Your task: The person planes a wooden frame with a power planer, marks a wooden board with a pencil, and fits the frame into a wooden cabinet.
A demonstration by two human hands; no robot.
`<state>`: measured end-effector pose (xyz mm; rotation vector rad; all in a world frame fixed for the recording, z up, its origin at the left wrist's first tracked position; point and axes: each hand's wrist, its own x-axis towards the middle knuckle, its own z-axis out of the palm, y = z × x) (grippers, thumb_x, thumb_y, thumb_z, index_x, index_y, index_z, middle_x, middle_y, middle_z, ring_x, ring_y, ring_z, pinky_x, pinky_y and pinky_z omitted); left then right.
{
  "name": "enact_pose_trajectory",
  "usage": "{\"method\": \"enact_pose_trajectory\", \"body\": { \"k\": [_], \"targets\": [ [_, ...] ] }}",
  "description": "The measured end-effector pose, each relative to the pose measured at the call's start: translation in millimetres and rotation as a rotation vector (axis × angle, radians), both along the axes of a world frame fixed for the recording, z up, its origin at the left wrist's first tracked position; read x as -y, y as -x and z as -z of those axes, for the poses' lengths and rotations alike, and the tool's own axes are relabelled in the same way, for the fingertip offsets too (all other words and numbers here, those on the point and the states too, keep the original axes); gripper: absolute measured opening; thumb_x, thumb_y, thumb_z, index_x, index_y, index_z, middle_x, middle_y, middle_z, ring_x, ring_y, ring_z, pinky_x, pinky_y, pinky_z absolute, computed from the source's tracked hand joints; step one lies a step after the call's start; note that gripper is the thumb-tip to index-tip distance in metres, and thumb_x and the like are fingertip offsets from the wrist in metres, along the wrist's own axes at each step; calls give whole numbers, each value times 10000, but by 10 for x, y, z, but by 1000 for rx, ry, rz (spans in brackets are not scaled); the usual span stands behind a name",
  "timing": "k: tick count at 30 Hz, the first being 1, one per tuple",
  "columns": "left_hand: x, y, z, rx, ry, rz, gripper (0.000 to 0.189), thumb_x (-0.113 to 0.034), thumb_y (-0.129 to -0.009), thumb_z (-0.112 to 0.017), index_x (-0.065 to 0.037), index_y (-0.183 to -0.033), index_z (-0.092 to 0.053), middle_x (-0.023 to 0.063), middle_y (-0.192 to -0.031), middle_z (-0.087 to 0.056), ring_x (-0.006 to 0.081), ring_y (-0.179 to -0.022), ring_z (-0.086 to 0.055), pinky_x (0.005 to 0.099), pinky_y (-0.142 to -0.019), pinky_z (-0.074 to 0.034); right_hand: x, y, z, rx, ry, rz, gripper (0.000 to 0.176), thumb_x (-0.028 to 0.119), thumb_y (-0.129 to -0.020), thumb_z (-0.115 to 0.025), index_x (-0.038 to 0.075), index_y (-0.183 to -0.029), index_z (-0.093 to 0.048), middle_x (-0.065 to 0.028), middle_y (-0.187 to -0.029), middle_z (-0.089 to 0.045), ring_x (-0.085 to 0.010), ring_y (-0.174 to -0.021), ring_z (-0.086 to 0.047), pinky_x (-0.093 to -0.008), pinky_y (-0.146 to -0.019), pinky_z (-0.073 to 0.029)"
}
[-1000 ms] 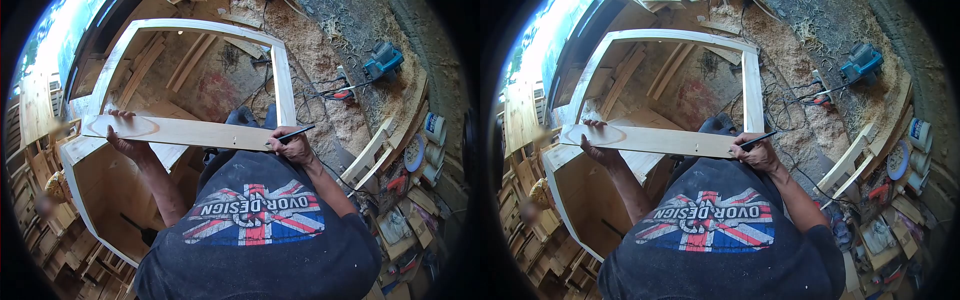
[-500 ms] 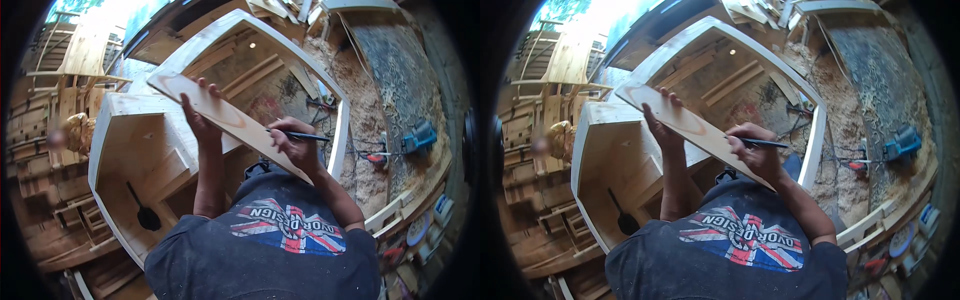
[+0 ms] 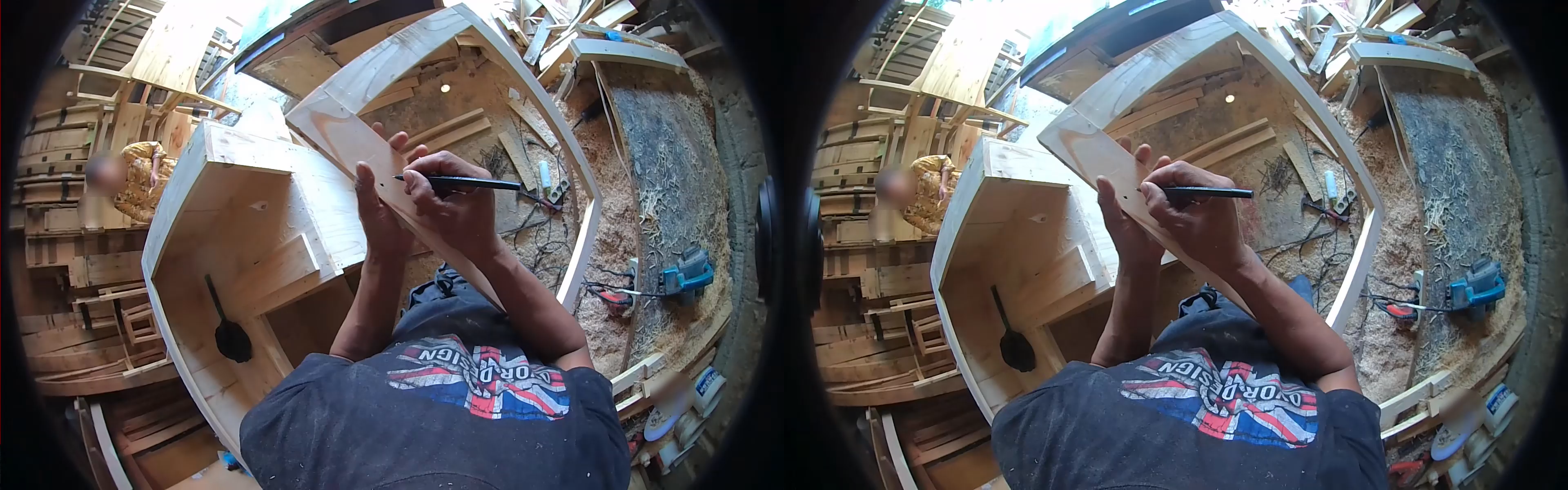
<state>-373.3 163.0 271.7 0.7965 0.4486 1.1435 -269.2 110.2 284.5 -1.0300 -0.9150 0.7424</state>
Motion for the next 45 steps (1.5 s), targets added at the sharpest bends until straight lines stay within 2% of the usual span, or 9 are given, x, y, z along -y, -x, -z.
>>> {"method": "enact_pose_trajectory", "body": {
  "k": [11,17,19,27,29,31,33,37,45],
  "targets": [
    [-30,7,88,43,-19,93,941,-635,-951,-624,-70,-1608,-257,206,-1461,-506,308,-1296,-567,469,-1075,-532,-8,-78,-195,-13,13,88,41,23,-911,-697,-6,-938,-709,-46,-787,-691,-66,-693,-636,-251,-626,-518],
    [-9,-11,84,79,6,109,929,-522,-943,-669,-74,-1620,-218,218,-1536,-453,319,-1351,-541,463,-1115,-509,-107,-29,-141,149,-99,84,53,34,-907,-706,-3,-945,-713,-68,-792,-696,-74,-708,-653,-253,-638,-531],
    [4,-7,57,34,37,82,929,-407,-910,-742,-57,-1602,-232,223,-1536,-434,350,-1321,-562,472,-1068,-550,-133,-24,-152,109,-82,109,46,44,-908,-712,1,-926,-712,-72,-761,-691,-76,-692,-656,-253,-634,-530],
    [-52,33,151,155,23,117,856,-403,-952,-671,-71,-1609,-234,204,-1539,-436,378,-1367,-517,520,-1151,-468,155,-7,-6,14,127,21,77,66,-915,-726,-5,-903,-699,-57,-709,-683,-71,-653,-648,-254,-612,-528],
    [-79,66,180,177,18,117,847,-397,-954,-670,-70,-1607,-238,202,-1532,-439,388,-1366,-513,532,-1156,-459,249,-15,27,201,43,49,81,64,-922,-731,-9,-908,-700,-49,-707,-681,-66,-655,-644,-253,-608,-527],
    [-94,79,182,101,-9,82,831,-401,-953,-657,-72,-1599,-251,199,-1515,-454,391,-1361,-516,531,-1160,-452,307,-11,111,123,64,64,92,67,-925,-741,-12,-904,-700,-43,-708,-682,-63,-654,-643,-253,-602,-526],
    [-66,95,163,124,31,75,841,-366,-930,-690,-76,-1592,-261,210,-1507,-458,389,-1350,-526,522,-1155,-460,370,5,148,-188,242,-21,101,73,-926,-747,-13,-904,-701,-42,-698,-679,-57,-646,-635,-252,-598,-523],
    [-71,89,136,160,64,65,844,-312,-899,-718,-78,-1579,-277,219,-1486,-472,387,-1328,-546,512,-1147,-473,326,11,159,127,94,35,113,89,-934,-744,-15,-911,-706,-43,-698,-690,-43,-639,-622,-240,-600,-520],
    [-76,92,157,119,35,62,818,-334,-919,-659,-68,-1583,-263,210,-1486,-475,385,-1340,-538,515,-1159,-457,300,43,139,139,98,47,119,96,-932,-745,-15,-903,-711,-50,-702,-697,-46,-637,-627,-241,-602,-523]
  ]
}}
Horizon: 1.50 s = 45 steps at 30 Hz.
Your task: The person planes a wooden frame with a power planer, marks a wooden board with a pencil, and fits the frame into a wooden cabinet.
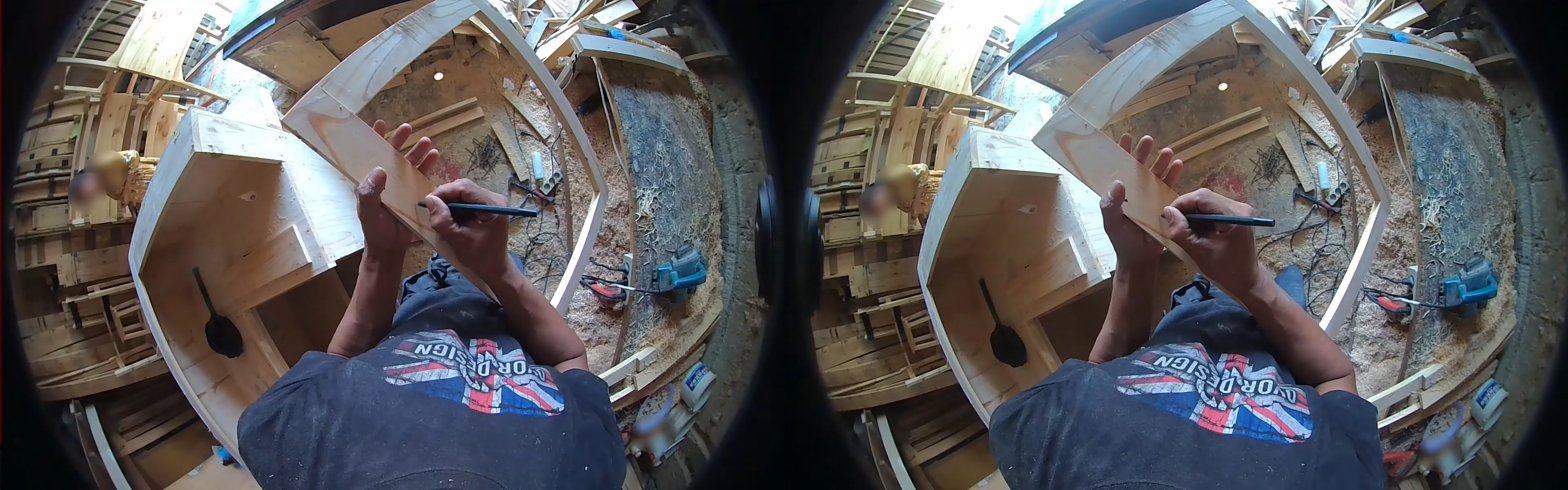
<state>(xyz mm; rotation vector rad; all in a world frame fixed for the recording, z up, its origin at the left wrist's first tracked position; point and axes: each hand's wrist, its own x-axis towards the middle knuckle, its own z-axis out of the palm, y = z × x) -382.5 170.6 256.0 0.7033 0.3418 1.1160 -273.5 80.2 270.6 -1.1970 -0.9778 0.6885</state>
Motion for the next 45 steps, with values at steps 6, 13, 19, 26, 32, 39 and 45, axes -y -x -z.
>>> {"method": "enact_pose_trajectory", "body": {
  "k": [6,13,19,26,32,39,45],
  "targets": [
    [4,6,4,-65,-27,-13,802,-374,-937,-611,-62,-1588,-261,201,-1496,-469,383,-1355,-527,523,-1177,-433,-6,-39,11,57,4,-6,114,87,-915,-745,-15,-884,-706,-51,-692,-683,-47,-620,-615,-247,-581,-507],
    [12,20,37,-60,-27,-21,780,-370,-950,-588,-58,-1589,-267,195,-1497,-479,382,-1360,-525,526,-1171,-434,15,-5,91,-26,18,57,103,70,-928,-724,-17,-879,-698,-55,-713,-665,-53,-627,-603,-248,-581,-493],
    [-39,35,81,163,30,38,618,-261,-984,-536,-43,-1534,-354,178,-1426,-556,337,-1254,-591,446,-1117,-486,117,-159,310,51,-184,232,211,103,-983,-702,-19,-1151,-665,-117,-914,-702,-158,-765,-672,-283,-675,-524],
    [-113,-416,129,-236,-39,-368,380,-188,-954,-705,-19,-1286,-629,127,-1105,-687,218,-872,-697,338,-822,-600,1126,-407,545,531,276,-48,653,396,-851,-839,-5,-1308,-599,-228,-1120,-673,-424,-1013,-676,-459,-857,-545],
    [290,-496,-179,-564,-103,-287,591,-404,-943,-780,-41,-1371,-595,60,-1007,-712,95,-825,-656,276,-692,-539,1324,-416,811,369,347,18,394,258,-947,-758,-9,-1228,-685,-164,-1039,-705,-281,-918,-685,-378,-821,-529],
    [971,471,-79,-788,-236,-532,625,-369,-1011,-689,47,-1443,-515,196,-1328,-652,245,-1180,-666,357,-999,-563,2078,-1723,908,228,494,-304,216,118,-955,-736,-54,-1077,-691,-125,-958,-742,-199,-878,-684,-349,-789,-548],
    [2269,1426,821,-1043,79,-934,286,-214,-1000,-707,24,-1158,-694,66,-954,-745,108,-857,-700,287,-760,-578,2141,-1982,418,344,485,-700,579,486,-898,-774,-59,-1078,-693,-161,-945,-743,-239,-879,-695,-380,-801,-550]
  ]
}}
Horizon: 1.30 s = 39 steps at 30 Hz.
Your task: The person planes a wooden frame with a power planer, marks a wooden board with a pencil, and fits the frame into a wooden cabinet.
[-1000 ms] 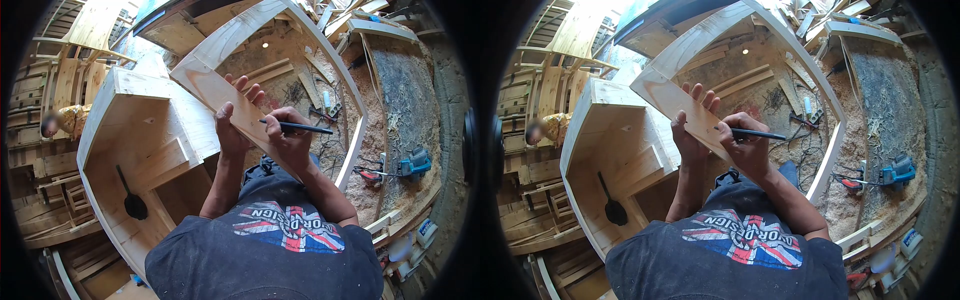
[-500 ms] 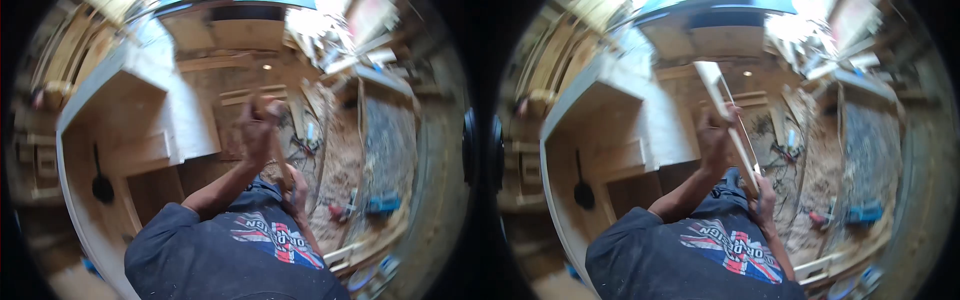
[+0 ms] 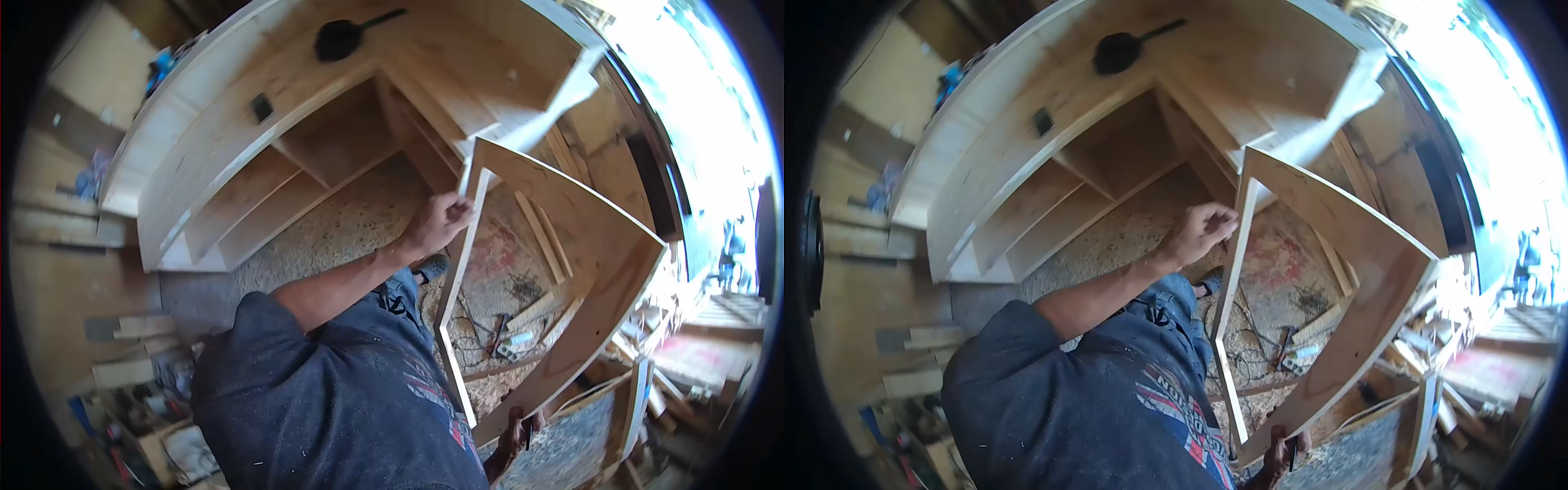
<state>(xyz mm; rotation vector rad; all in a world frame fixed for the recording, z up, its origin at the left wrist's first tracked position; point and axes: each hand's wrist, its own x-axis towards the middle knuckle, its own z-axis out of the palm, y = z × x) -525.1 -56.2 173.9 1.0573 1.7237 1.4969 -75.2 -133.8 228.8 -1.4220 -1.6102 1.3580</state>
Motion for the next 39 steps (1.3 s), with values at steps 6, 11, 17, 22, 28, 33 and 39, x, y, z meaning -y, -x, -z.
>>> {"method": "enact_pose_trajectory", "body": {
  "k": [6,11,17,22,28,33,39],
  "targets": [
    [1279,268,418,181,168,-240,204,-160,-1012,-683,15,-1116,-692,39,-920,-714,86,-777,-663,254,-708,-552,-428,463,125,-146,-153,-373,673,566,-917,-722,-46,-1186,-642,-186,-1017,-706,-266,-884,-679,-415,-781,-550],
    [1965,483,695,46,-128,-763,396,-159,-1002,-699,5,-1331,-551,152,-1209,-654,210,-1016,-695,310,-813,-596,-835,1997,525,-849,186,-412,648,469,-999,-633,-25,-1398,-504,-198,-1232,-635,-297,-1058,-644,-467,-916,-542],
    [2962,1491,996,165,222,-1056,940,-604,-805,-827,62,-1364,-469,290,-1321,-581,389,-1234,-603,484,-1047,-496,-503,4198,235,-1032,302,-554,750,417,-997,-654,18,-1552,-349,-197,-1342,-575,-343,-1290,-535,-548,-1102,-430],
    [3656,2389,517,38,176,-1251,889,-439,-796,-881,18,-1399,-415,272,-1235,-638,397,-1115,-665,474,-984,-533,315,5451,642,-1174,730,-761,548,337,-1050,-591,143,-1534,-421,-173,-1489,-499,-335,-1442,-427,-528,-1198,-342],
    [4631,4284,1052,-258,335,-1356,806,-204,-740,-862,25,-1366,-409,299,-1203,-636,469,-1082,-656,494,-926,-547,1004,7063,1698,-845,1108,-470,417,211,-1053,-606,124,-1444,-491,-112,-1362,-579,-297,-1274,-554,-495,-1094,-442],
    [5066,5371,1652,-197,453,-1280,835,-199,-695,-865,57,-1341,-402,299,-1140,-637,474,-1046,-651,507,-909,-542,1351,8133,2194,-603,1008,-386,346,170,-1044,-600,53,-1364,-538,-127,-1315,-601,-292,-1258,-572,-472,-1068,-476],
    [5003,6328,2003,-362,604,-1306,888,-246,-692,-871,44,-1383,-393,280,-1137,-625,459,-1090,-628,516,-950,-517,1443,8778,2417,-513,1025,-181,265,141,-1024,-618,-3,-1246,-602,-155,-1182,-644,-301,-1119,-646,-448,-1005,-540]
  ]
}}
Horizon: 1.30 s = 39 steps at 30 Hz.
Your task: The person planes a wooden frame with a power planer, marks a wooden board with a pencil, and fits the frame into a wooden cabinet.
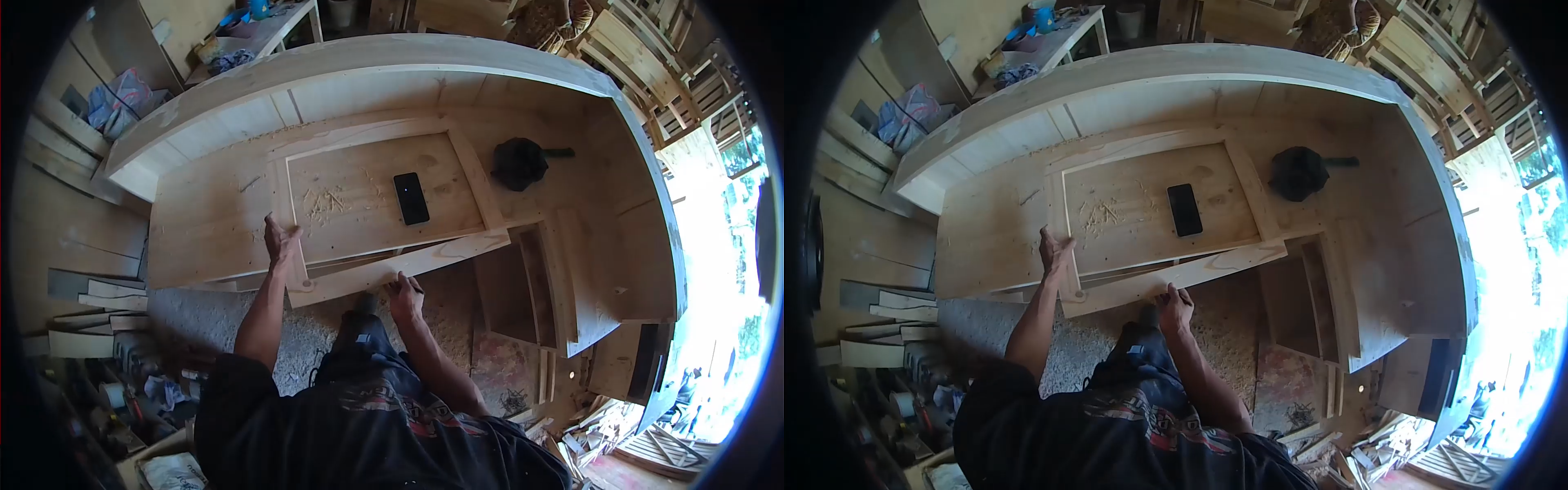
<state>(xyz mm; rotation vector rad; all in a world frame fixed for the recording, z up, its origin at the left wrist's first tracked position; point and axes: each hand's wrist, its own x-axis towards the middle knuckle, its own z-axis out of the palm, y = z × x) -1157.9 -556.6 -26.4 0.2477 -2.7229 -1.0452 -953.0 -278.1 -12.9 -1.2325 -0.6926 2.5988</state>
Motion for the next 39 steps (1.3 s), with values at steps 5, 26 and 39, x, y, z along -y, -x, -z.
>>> {"method": "enact_pose_trajectory", "body": {
  "k": [5,26,39],
  "targets": [
    [-288,358,29,-98,414,-107,957,-474,-748,-885,5,-1450,-444,279,-1277,-573,424,-1209,-558,543,-1025,-463,-410,288,-74,150,-380,-436,235,178,-1023,-641,-12,-1159,-661,-87,-983,-678,-209,-906,-693,-352,-773,-610],
    [-982,-573,-125,-21,294,876,817,-333,-769,-853,-119,-1482,-518,84,-1374,-568,277,-1307,-506,482,-1073,-368,-1034,1397,-616,244,-2076,-466,653,384,-850,-809,-24,-1291,-555,-285,-1224,-587,-473,-1165,-537,-547,-980,-441],
    [-1032,-569,-82,-44,408,854,827,-393,-786,-845,-166,-1505,-502,80,-1363,-560,286,-1253,-527,491,-1078,-379,-805,2265,-413,650,-1817,-844,896,426,-697,-897,67,-1380,-442,-228,-1329,-478,-440,-1244,-492,-567,-1013,-445]
  ]
}}
